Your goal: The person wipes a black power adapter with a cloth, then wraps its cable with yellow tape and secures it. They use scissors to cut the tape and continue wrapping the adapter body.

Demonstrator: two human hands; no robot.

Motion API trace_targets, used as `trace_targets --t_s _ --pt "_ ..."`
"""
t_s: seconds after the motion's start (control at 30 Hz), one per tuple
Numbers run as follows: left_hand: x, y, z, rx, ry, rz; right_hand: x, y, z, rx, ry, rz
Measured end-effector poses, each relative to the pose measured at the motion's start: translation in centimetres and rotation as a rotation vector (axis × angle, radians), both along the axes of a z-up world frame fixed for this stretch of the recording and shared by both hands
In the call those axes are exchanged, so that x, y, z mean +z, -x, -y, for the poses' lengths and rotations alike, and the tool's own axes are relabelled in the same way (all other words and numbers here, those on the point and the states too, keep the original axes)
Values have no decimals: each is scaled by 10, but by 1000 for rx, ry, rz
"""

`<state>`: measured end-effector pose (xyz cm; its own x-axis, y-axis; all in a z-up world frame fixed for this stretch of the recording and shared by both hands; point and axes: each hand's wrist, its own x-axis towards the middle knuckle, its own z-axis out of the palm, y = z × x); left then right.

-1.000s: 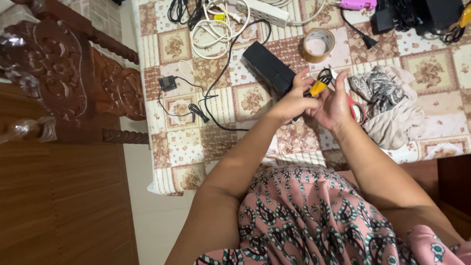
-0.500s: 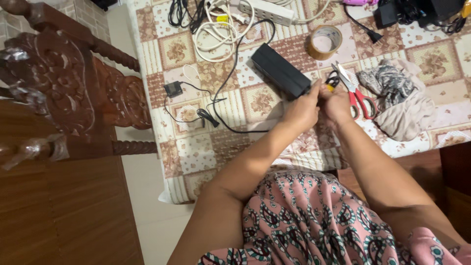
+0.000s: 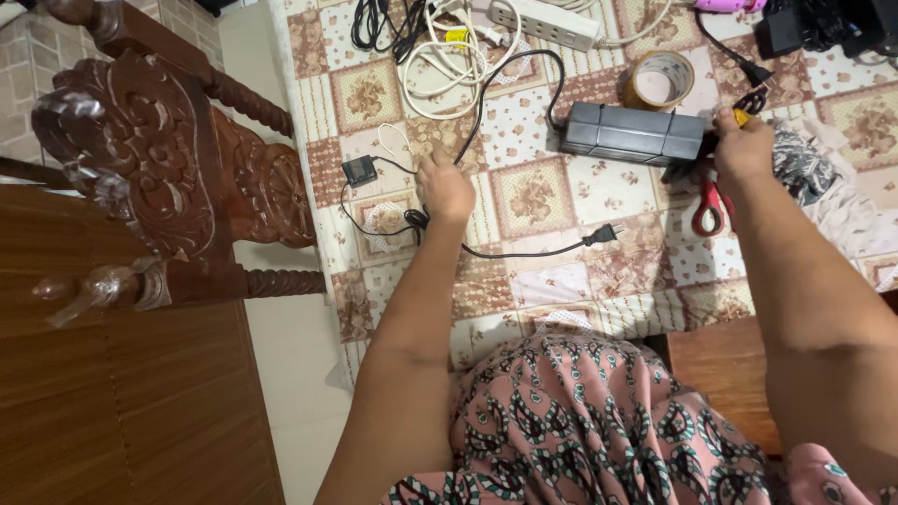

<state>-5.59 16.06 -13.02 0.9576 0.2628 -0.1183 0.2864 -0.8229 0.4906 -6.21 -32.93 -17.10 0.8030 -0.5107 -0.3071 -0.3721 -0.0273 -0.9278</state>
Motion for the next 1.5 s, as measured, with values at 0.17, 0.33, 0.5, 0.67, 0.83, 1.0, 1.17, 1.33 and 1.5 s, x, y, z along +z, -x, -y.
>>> trace_targets --t_s 0.17,0.33,0.5,0.67,0.83,1.0,1.17,1.33,1.5 --pt "-32 2 -22 -104 -37 21 -6 -5 12 138 80 -97" --pt "-33 14 -27 -96 49 129 -22 50 -7 -103 967 429" --pt "-27 23 -28 -99 104 159 -4 144 -108 88 585 122" --pt "-23 19 -23 -50 131 79 45 178 -142 596 913 231" --pt "14 14 -29 3 118 81 79 169 -134 931 679 33" --pt "96 22 -6 22 -23 36 151 129 -142 891 277 -27" --pt "176 40 54 -387 649 -116 245 74 -169 885 131 271" --pt "234 67 88 -572 1333 108 301 40 -206 833 6 915" --pt "278 66 61 -588 1833 243 273 64 -251 1101 -173 635"
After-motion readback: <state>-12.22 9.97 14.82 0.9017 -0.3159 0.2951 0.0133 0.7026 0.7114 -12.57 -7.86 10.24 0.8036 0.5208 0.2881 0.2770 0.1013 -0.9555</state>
